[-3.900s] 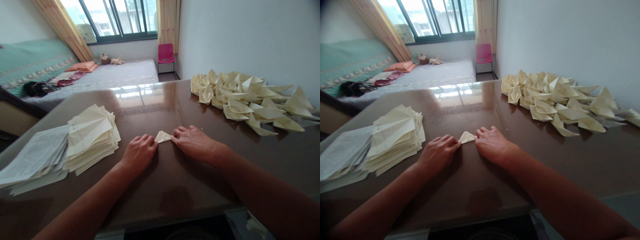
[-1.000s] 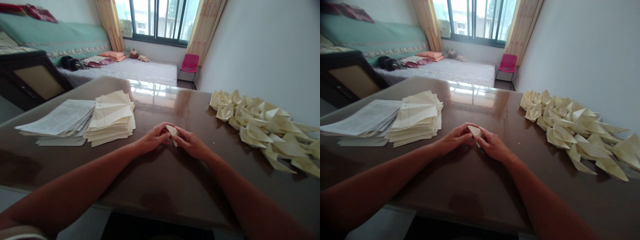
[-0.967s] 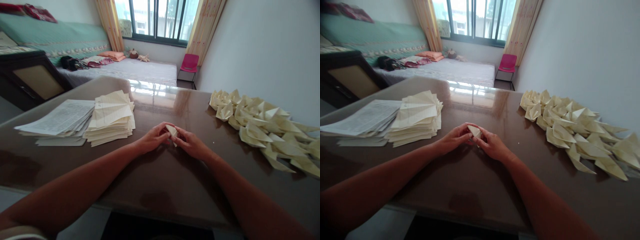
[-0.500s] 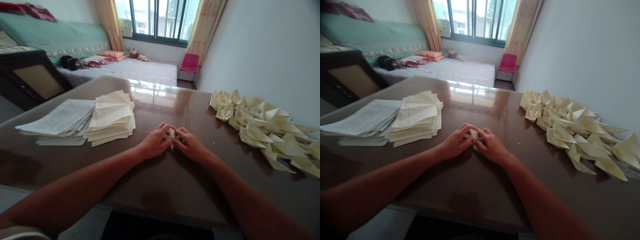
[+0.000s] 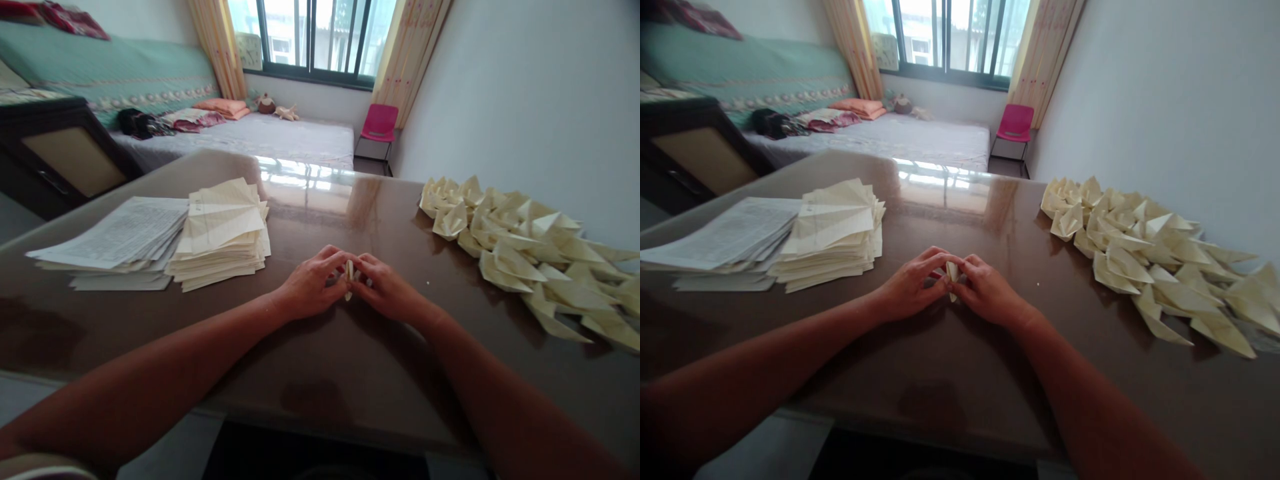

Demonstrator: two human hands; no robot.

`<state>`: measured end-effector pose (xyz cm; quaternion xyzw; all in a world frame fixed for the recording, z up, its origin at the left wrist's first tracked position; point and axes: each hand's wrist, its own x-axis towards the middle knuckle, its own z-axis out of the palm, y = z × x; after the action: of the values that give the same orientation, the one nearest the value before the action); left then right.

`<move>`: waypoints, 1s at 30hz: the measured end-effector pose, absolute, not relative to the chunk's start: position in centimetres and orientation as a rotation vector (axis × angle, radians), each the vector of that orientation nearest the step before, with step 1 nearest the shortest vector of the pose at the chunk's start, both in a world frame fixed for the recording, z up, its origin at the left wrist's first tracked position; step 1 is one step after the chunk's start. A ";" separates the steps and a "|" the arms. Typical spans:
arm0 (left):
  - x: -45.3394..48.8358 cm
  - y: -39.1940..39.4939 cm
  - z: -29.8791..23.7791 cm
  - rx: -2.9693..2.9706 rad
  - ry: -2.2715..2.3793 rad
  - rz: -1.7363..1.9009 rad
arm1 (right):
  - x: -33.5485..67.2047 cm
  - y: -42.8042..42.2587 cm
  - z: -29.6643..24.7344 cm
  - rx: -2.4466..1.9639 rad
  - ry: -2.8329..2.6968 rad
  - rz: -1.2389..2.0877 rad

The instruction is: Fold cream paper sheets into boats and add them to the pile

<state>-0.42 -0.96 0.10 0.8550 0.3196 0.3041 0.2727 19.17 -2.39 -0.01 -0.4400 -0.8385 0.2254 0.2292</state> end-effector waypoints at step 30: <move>0.6 -0.1 -1.4 2.416 1.111 0.746 | 19.5 -1.6 -1.3 -1.315 -2.146 0.466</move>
<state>0.62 -0.07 -1.43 0.8591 0.3950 0.2653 0.1886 19.45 -1.56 -1.30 -0.4922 -0.8031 0.1744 0.2870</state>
